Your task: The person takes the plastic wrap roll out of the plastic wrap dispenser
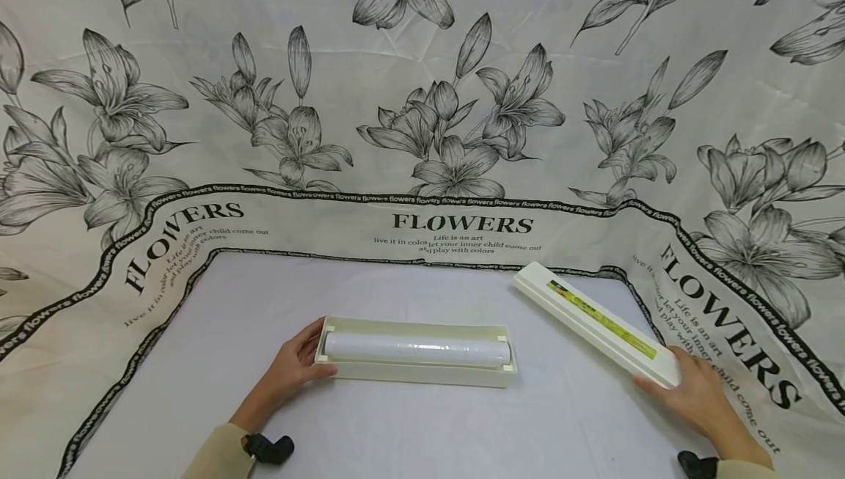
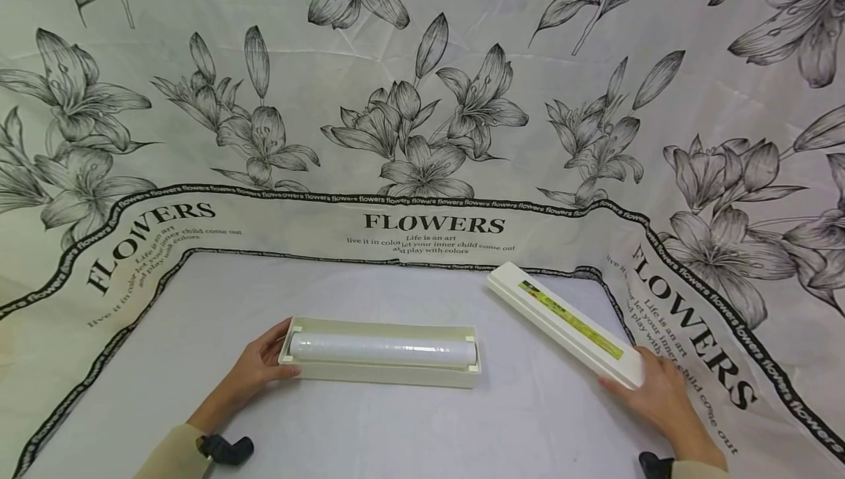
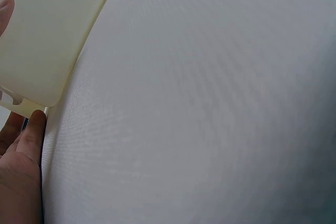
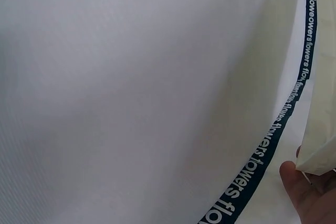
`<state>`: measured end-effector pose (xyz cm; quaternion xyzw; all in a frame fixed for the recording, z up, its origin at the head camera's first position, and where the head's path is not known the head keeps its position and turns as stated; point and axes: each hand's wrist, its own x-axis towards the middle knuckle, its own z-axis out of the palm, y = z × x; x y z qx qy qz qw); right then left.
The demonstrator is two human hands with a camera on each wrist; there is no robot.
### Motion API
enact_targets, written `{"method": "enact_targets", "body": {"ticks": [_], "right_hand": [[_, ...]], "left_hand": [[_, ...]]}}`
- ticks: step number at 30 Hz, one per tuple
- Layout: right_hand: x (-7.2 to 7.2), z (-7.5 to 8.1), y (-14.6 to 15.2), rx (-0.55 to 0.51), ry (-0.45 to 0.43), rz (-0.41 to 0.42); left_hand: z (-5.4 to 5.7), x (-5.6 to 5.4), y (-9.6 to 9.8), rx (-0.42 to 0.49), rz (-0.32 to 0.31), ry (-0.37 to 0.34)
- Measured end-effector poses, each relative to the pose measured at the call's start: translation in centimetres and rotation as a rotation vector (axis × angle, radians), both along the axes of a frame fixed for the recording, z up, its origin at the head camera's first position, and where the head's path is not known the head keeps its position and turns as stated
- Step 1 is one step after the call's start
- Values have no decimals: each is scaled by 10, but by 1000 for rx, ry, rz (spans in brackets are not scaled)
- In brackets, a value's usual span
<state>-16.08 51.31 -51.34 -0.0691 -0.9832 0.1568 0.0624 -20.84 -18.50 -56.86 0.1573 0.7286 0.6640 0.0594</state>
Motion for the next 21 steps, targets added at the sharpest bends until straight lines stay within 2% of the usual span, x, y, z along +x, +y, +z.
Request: {"method": "enact_targets", "body": {"ticks": [16,21], "right_hand": [[-1,-4,4,23,-14,-2],[-3,-3,4,20,-48,-21]], "left_hand": [[-1,0,0,-6,8,1],[0,0,0,-3,7,2]]}}
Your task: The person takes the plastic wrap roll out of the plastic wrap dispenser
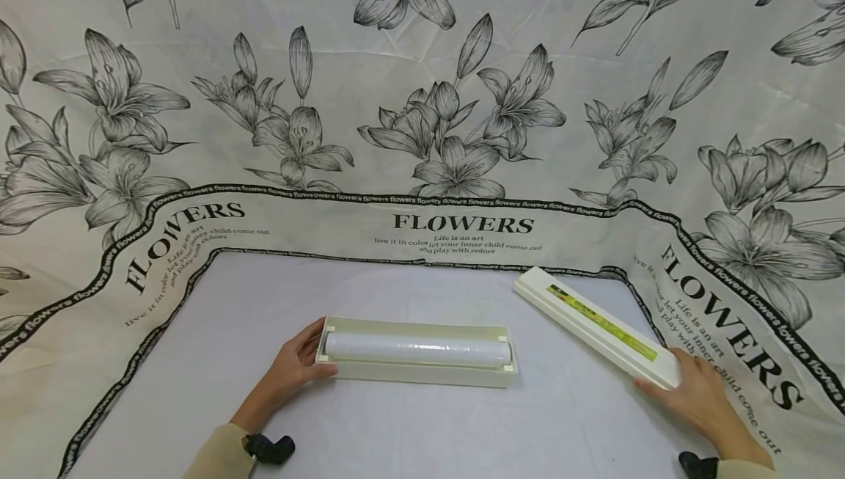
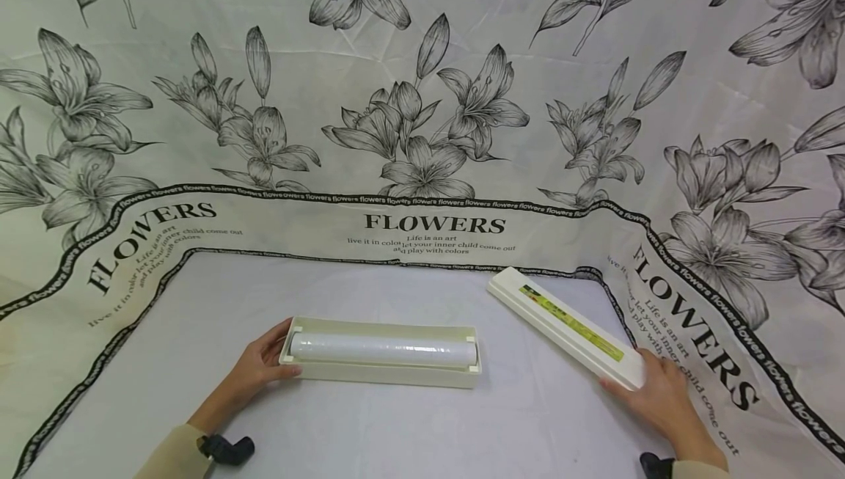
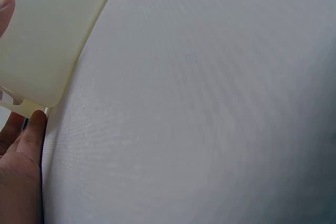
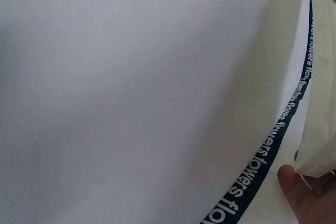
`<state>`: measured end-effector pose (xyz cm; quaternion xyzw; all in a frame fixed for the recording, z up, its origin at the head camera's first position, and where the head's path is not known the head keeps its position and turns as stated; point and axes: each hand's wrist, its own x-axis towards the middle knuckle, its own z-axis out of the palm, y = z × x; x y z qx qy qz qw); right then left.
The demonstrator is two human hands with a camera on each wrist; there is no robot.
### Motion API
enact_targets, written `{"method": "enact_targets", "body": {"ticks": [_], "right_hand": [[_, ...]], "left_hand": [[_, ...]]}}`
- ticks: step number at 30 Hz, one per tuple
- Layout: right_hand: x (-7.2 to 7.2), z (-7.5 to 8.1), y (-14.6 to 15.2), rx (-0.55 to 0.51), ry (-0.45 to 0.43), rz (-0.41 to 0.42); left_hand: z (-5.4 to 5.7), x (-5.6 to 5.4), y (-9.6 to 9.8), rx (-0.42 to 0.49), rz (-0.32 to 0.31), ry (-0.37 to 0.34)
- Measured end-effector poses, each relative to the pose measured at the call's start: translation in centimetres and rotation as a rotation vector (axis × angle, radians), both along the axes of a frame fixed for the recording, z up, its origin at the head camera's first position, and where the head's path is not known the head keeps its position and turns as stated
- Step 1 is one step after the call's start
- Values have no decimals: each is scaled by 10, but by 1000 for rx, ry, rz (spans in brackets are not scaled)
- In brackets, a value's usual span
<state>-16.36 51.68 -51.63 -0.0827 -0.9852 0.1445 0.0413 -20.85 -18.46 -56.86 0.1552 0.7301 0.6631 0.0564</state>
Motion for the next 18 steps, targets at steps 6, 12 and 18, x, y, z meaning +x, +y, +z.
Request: {"method": "enact_targets", "body": {"ticks": [6,12,18], "right_hand": [[-1,2,0,6,-27,5],[-2,-1,3,18,-20,36],[-1,-6,7,-10,-64,62]], "left_hand": [[0,-1,0,13,-5,0],[-1,-1,0,32,-15,15],[-1,-1,0,45,-21,10]]}}
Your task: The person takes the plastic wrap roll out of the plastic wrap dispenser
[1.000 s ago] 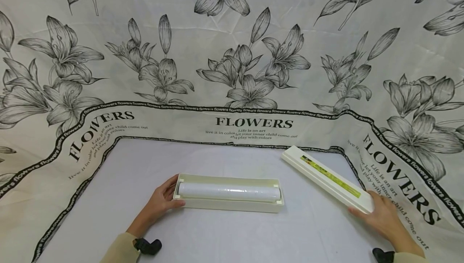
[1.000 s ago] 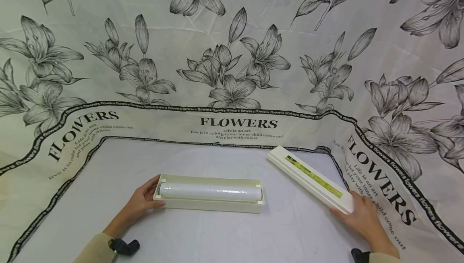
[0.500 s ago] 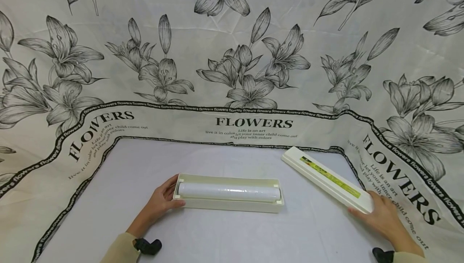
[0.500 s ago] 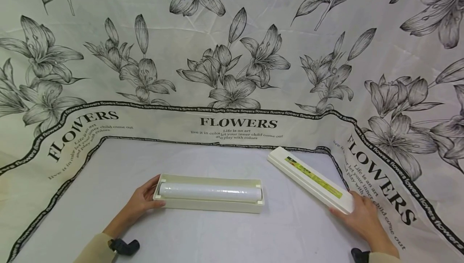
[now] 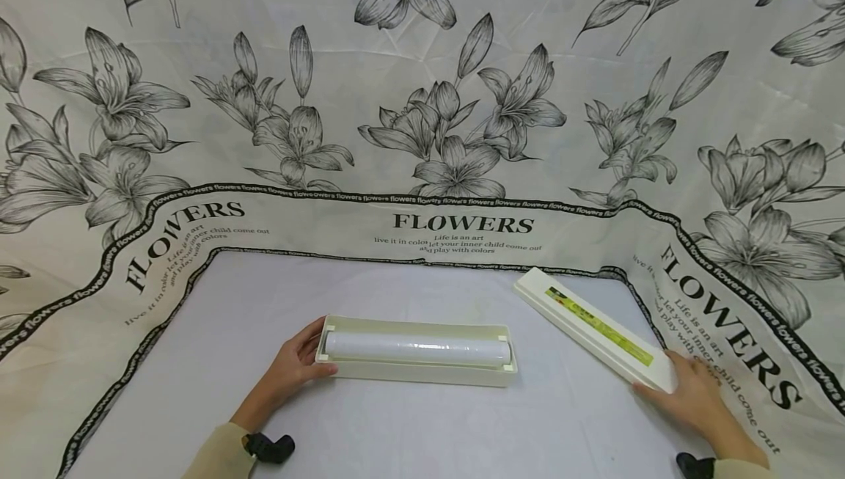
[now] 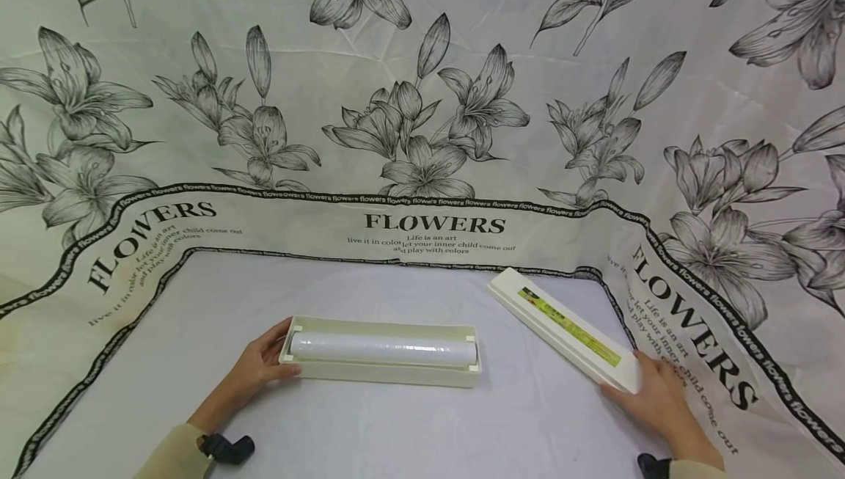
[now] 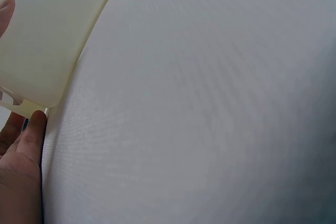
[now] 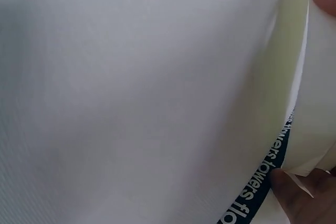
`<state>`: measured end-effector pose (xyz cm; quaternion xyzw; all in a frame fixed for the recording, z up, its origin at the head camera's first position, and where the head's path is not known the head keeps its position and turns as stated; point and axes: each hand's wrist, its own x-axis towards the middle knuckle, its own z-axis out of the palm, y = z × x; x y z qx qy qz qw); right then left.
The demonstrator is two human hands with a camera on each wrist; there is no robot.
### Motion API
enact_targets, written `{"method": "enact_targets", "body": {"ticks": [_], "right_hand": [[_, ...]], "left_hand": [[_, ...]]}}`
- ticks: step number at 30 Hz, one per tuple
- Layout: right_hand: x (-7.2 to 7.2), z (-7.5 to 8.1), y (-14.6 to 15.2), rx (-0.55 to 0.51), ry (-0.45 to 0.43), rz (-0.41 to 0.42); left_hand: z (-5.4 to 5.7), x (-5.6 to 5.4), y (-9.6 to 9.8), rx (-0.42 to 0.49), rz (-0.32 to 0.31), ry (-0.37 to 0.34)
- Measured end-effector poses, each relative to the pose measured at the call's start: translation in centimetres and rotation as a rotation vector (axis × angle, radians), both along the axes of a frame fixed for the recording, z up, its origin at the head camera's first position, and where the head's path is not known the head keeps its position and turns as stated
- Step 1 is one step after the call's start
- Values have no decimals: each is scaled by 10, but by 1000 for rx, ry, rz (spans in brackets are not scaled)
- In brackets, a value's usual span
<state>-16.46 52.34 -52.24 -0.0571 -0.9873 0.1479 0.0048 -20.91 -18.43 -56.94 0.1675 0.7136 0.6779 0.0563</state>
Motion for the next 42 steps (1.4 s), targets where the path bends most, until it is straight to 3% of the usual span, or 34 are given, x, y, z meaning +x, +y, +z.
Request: {"method": "enact_targets", "body": {"ticks": [21,30,42], "right_hand": [[2,1,-6,13,-65,-18],[3,7,-10,-13,-49,-6],[4,20,-27,-3,35,43]], "left_hand": [[2,-1,-1,-5,-2,-19],[0,0,-2,-17,3,-19],[0,0,-2,-12,4,-11]]}}
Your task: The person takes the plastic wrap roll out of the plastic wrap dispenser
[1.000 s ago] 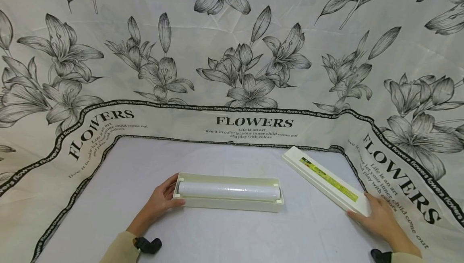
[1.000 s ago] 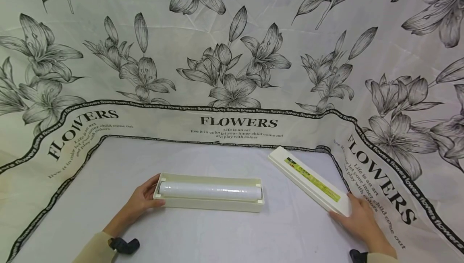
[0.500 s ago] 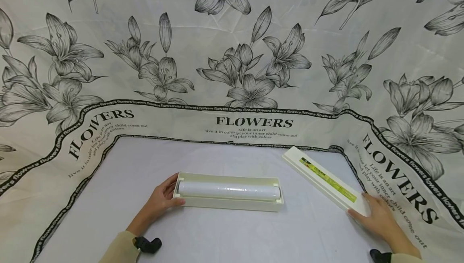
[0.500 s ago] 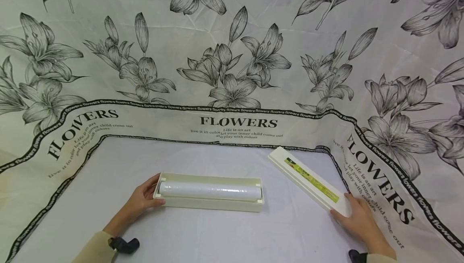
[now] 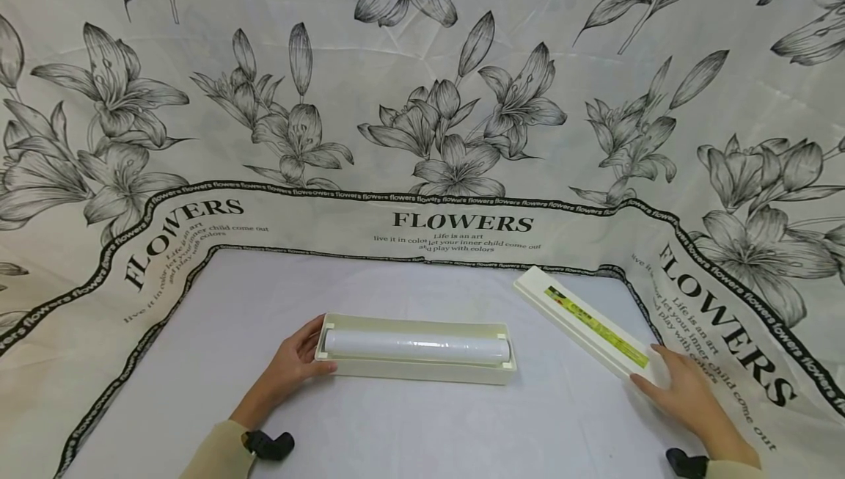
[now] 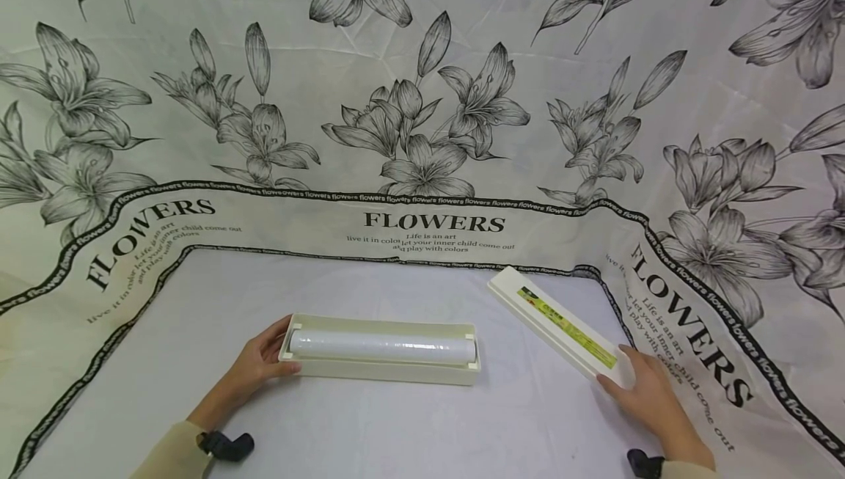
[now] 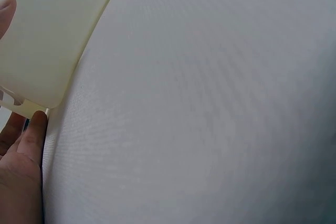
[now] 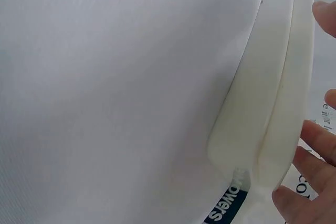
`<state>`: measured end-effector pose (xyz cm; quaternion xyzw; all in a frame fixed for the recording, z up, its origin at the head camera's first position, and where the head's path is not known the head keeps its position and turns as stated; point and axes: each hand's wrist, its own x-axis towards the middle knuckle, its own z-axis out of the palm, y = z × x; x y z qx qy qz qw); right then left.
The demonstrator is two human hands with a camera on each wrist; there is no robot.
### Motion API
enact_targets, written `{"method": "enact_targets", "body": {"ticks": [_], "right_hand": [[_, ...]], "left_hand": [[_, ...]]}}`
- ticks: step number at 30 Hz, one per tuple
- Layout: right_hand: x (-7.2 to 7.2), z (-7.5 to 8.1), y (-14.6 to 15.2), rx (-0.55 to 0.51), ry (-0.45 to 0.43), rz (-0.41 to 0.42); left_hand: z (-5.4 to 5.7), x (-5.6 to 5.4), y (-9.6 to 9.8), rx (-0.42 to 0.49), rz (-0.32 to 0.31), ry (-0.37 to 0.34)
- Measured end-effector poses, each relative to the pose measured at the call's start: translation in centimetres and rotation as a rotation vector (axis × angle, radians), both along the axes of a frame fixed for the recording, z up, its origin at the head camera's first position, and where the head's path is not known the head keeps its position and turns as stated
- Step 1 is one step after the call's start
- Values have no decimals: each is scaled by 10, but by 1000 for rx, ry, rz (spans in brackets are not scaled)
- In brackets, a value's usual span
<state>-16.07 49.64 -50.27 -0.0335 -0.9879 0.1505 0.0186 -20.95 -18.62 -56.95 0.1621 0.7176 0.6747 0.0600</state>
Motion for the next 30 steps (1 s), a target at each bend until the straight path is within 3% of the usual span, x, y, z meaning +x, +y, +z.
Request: {"method": "enact_targets", "body": {"ticks": [11,20,30], "right_hand": [[-4,-1,-22,-17,38,56],[-6,10,-50,-45,48,85],[-9,10,-77,-95,130,174]], "left_hand": [[0,0,0,2,-3,-6],[0,0,0,-7,-1,-3],[1,0,1,-19,14,-12]]}}
